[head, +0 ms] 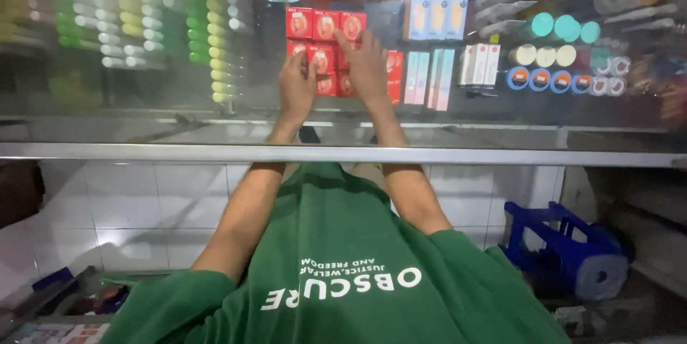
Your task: Unpacking cosmetic boxes from a shipping carton and arranging them neatly in a glass display case.
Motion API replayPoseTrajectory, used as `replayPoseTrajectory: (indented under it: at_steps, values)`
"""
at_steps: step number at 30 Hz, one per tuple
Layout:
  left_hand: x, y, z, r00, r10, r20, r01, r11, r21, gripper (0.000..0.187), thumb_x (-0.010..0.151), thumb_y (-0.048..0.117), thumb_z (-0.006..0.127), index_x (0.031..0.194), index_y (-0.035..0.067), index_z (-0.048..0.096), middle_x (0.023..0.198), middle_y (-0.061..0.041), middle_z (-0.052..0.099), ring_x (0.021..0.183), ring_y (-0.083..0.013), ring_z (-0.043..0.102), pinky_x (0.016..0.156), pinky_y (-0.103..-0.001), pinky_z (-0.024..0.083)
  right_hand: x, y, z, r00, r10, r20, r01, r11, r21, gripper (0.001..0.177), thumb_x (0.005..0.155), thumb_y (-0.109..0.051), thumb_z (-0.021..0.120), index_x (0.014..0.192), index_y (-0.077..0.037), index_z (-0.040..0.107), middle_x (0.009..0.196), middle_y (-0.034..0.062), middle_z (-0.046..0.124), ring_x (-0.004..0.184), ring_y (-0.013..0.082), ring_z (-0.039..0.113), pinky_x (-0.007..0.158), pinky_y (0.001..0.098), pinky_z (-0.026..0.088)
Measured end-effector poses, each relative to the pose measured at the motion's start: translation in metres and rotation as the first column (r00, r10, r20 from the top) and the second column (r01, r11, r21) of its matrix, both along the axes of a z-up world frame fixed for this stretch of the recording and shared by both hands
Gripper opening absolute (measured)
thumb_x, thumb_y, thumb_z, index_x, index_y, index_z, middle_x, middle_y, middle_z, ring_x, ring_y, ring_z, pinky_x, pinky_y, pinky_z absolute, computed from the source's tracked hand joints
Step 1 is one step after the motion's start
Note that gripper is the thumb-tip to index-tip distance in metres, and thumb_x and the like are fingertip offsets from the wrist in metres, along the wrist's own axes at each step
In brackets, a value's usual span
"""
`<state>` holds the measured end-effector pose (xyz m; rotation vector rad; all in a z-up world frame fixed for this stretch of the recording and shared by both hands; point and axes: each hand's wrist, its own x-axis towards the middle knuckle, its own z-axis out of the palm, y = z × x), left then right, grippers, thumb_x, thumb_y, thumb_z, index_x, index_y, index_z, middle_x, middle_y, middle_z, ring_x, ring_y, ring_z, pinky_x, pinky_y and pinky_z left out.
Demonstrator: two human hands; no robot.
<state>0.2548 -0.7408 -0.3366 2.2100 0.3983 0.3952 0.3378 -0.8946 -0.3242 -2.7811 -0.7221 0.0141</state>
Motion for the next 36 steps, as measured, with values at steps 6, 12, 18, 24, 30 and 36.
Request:
replayPoseTrajectory:
  at_steps: [6, 12, 18, 24, 30, 36]
  values:
    - [0.006, -0.008, 0.024, 0.999, 0.014, -0.048, -0.011, 0.999, 0.053, 0.016, 0.091, 0.002, 0.067, 0.106, 0.002, 0.064, 0.092, -0.012, 0.064, 0.074, -0.025, 0.063, 0.067, -0.038, 0.052, 0.004, 0.005, -0.003, 0.996, -0.011, -0.091, 0.004, 0.997, -0.078, 0.074, 0.083, -0.004, 0.064, 0.149, -0.035, 0.053, 0.122, 0.0156, 0.048, 0.1, 0.0325, 0.049, 0.08, 0.0465, 0.044]
    - [0.015, -0.006, -0.024, 0.994, 0.049, -0.094, -0.027, 0.975, 0.218, 0.021, 0.096, 0.013, 0.064, 0.112, 0.0, 0.065, 0.104, -0.015, 0.062, 0.085, -0.0303, 0.066, 0.072, -0.041, 0.055, 0.008, 0.001, -0.017, 1.0, 0.012, 0.009, -0.014, 0.985, 0.172, 0.042, 0.098, -0.017, 0.063, 0.138, -0.03, 0.065, 0.107, 0.0112, 0.05, 0.092, 0.0265, 0.053, 0.077, 0.0387, 0.048]
    - [0.01, -0.007, 0.009, 0.989, -0.013, -0.145, 0.031, 0.992, 0.124, 0.023, 0.111, 0.016, 0.055, 0.122, -0.003, 0.062, 0.107, -0.018, 0.06, 0.094, -0.0331, 0.068, 0.074, -0.038, 0.055, -0.001, 0.006, 0.03, 0.828, -0.164, -0.536, 0.461, 0.744, 0.484, 0.053, 0.1, -0.062, 0.063, 0.111, -0.01, 0.054, 0.107, 0.0202, 0.053, 0.11, 0.0412, 0.059, 0.101, 0.0464, 0.045]
    - [0.007, -0.006, -0.004, 0.986, -0.001, -0.165, 0.025, 0.99, 0.14, 0.026, 0.11, 0.018, 0.059, 0.126, -0.002, 0.062, 0.111, -0.019, 0.06, 0.096, -0.0329, 0.069, 0.074, -0.04, 0.056, -0.006, -0.003, -0.007, 0.993, -0.033, -0.112, 0.073, 0.924, 0.374, 0.077, 0.088, 0.004, 0.075, 0.155, -0.013, 0.04, 0.12, 0.0248, 0.046, 0.112, 0.0519, 0.059, 0.098, 0.0522, 0.052]
    - [0.016, 0.003, -0.032, 0.984, -0.048, -0.17, 0.076, 0.983, 0.166, 0.027, 0.107, 0.018, 0.06, 0.123, -0.003, 0.063, 0.106, -0.017, 0.059, 0.093, -0.0333, 0.068, 0.071, -0.039, 0.056, -0.01, -0.007, -0.023, 0.986, -0.079, -0.146, 0.132, 0.905, 0.405, 0.068, 0.095, 0.004, 0.059, 0.157, -0.012, 0.037, 0.127, 0.0275, 0.045, 0.123, 0.0544, 0.053, 0.107, 0.0529, 0.048]
    - [0.014, 0.001, -0.026, 0.986, -0.025, -0.163, 0.058, 0.977, 0.203, 0.027, 0.107, 0.022, 0.061, 0.12, -0.001, 0.066, 0.102, -0.016, 0.061, 0.09, -0.0293, 0.069, 0.07, -0.035, 0.056, -0.014, -0.004, -0.02, 0.98, -0.095, -0.174, 0.165, 0.878, 0.45, 0.069, 0.098, 0.0, 0.059, 0.161, -0.008, 0.032, 0.127, 0.0324, 0.046, 0.125, 0.0591, 0.049, 0.108, 0.0587, 0.046]
